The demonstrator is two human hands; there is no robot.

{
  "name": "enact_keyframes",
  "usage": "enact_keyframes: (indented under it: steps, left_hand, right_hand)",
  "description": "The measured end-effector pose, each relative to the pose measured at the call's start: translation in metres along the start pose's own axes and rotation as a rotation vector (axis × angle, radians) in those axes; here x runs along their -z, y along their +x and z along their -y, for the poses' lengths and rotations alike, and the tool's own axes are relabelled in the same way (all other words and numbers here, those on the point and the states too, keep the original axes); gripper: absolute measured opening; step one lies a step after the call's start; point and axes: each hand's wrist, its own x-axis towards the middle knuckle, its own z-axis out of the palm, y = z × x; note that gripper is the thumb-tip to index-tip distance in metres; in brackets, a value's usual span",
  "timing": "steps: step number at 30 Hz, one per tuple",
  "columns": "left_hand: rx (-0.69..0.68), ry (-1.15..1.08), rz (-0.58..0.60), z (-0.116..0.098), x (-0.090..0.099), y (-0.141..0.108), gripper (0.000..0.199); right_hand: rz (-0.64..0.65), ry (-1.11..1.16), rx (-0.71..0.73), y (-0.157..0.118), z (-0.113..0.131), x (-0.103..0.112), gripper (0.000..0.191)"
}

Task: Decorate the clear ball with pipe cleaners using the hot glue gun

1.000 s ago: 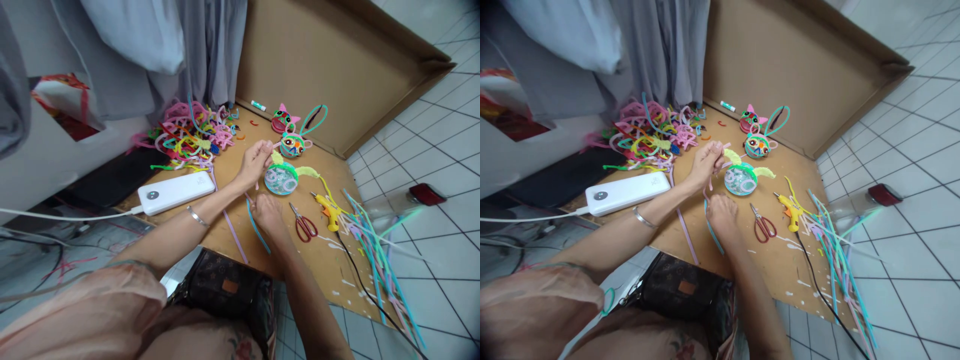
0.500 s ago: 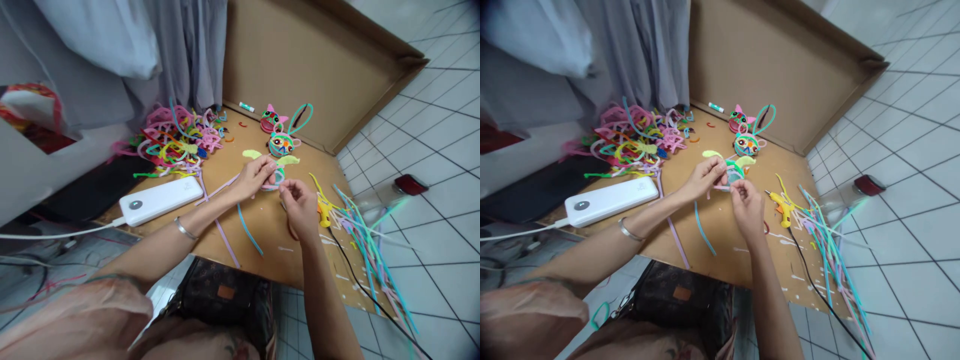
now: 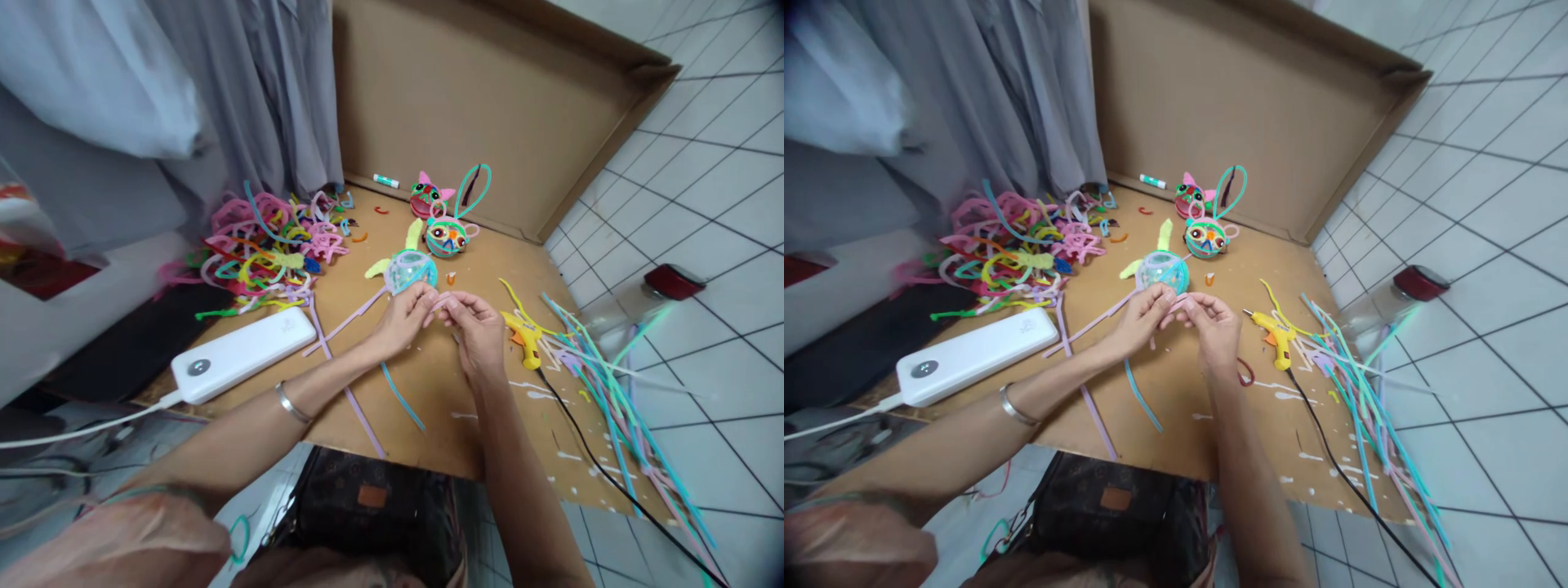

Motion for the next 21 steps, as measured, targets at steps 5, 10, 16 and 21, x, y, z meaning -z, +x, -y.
enact_keyframes:
  steps: [5, 10, 16, 21]
  left_hand:
    - [0.013, 0.033, 0.02, 0.006, -0.002, -0.002, 0.046]
    - [0.039, 0.082, 0.021, 0.006, -0.002, 0.0, 0.043]
    - [0.019, 0.138, 0.054, 0.005, -0.002, 0.001, 0.038]
    - [0.0, 0.273, 0.179, -0.002, -0.002, 0.0, 0.038]
  right_hand:
    - [-0.01, 0.04, -0.005, -0.002, -0.001, -0.001, 0.026]
    - [0.0, 0.022, -0.019, -0.002, -0.003, 0.003, 0.03]
    - [0.036, -0.012, -0.009, 0.0, -0.009, 0.008, 0.033]
    - [0.053, -0.046, 0.114, 0.003, -0.017, 0.011, 0.031]
